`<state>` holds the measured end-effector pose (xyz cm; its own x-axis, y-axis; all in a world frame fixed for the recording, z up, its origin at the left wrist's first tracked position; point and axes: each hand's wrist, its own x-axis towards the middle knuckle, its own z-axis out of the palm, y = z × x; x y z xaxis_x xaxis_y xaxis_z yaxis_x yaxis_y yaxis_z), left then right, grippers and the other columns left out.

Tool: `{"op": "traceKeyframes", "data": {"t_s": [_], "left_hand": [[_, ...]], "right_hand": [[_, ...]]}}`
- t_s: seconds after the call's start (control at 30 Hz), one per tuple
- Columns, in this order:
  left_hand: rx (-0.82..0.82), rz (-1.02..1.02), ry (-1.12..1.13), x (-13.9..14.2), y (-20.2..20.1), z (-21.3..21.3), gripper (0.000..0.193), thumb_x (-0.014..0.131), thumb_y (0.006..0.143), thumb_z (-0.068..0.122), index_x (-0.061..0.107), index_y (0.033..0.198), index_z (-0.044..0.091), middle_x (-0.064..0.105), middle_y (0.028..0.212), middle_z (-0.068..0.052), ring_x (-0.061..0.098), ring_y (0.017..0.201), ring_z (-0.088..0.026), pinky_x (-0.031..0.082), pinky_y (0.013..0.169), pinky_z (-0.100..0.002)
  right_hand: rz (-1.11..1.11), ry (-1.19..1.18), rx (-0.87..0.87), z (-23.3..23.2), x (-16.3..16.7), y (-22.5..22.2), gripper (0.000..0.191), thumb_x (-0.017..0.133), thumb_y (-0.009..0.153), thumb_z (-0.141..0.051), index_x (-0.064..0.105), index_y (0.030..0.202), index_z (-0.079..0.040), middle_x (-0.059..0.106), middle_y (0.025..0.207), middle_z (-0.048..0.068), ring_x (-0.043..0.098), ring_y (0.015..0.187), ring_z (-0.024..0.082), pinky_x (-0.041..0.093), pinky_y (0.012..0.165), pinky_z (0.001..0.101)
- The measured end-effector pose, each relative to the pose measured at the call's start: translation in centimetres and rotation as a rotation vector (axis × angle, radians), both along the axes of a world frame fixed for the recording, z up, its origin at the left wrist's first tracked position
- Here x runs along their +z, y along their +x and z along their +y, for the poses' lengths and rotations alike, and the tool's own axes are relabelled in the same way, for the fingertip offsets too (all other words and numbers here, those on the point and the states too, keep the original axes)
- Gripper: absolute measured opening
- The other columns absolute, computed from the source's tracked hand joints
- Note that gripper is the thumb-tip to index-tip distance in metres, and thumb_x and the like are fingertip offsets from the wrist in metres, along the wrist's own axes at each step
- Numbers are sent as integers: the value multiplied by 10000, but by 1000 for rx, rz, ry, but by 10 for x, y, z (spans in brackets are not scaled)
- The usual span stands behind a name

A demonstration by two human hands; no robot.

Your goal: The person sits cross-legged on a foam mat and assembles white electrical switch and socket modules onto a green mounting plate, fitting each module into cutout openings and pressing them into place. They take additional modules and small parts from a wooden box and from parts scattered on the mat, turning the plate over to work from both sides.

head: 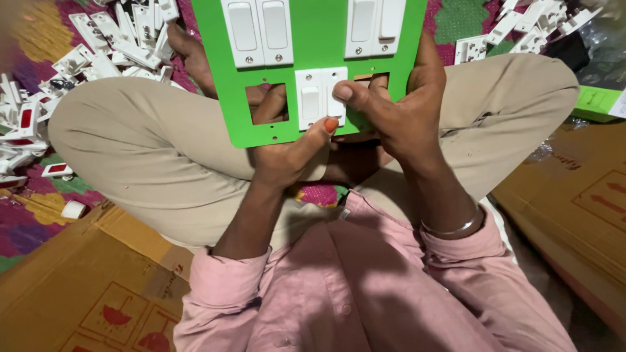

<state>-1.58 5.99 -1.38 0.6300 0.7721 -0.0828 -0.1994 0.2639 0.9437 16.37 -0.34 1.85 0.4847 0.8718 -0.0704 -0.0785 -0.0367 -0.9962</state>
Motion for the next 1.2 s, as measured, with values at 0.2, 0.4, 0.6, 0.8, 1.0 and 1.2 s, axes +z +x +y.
{"op": "traceKeyframes", "data": {"t_s": [0.2, 0.4, 0.6, 0.8, 1.0, 1.2], "left_hand": [[65, 128, 40, -10, -4, -3, 421, 772, 942, 34, 602, 1320, -38, 686, 1230, -111, 688, 1047, -169, 589, 964, -304], [161, 92, -26, 6, -11, 3, 417, 771, 971, 23, 573, 1330, -56, 667, 1189, -152, 674, 1002, -206, 573, 914, -339], [451, -67, -131, 33, -19, 26, 590, 738, 962, 21, 442, 1470, -30, 647, 1092, -196, 672, 800, -242, 582, 653, -324], [554, -91, -116, 33, -24, 35, 622, 746, 1021, 13, 398, 1531, -59, 632, 1192, -217, 670, 937, -261, 594, 749, -313], [424, -126, -159, 29, -31, 33, 534, 750, 1041, 11, 453, 1480, -54, 667, 1131, -196, 692, 859, -239, 613, 714, -316], [328, -131, -158, 27, -39, 31, 384, 709, 1049, -33, 511, 1376, -63, 691, 1158, -199, 727, 910, -249, 644, 800, -363]], "right_hand": [[75, 12, 19, 1, -8, -5, 560, 891, 992, -120, 496, 1359, 33, 708, 1175, 105, 726, 1063, 153, 632, 944, 308], [246, -2, 109, -9, -17, 38, 439, 813, 1016, -114, 569, 1360, 7, 692, 1168, 66, 673, 1054, 109, 595, 920, 288], [-366, -249, -60, -14, -69, 151, 115, 764, 1123, -70, 689, 1122, 18, 715, 984, 66, 713, 866, 151, 584, 748, 307], [-909, -322, 399, 19, -109, 115, 146, 838, 891, -127, 759, 1000, -70, 700, 932, 99, 693, 860, 271, 561, 743, 390], [-1176, -220, 535, 48, -141, 81, 135, 655, 924, -108, 766, 999, -123, 640, 1077, 66, 616, 1058, 283, 531, 839, 409], [-1260, -136, 523, 53, -146, 80, 96, 727, 915, -122, 686, 969, -54, 637, 1035, 108, 623, 1032, 299, 523, 840, 407]]}}
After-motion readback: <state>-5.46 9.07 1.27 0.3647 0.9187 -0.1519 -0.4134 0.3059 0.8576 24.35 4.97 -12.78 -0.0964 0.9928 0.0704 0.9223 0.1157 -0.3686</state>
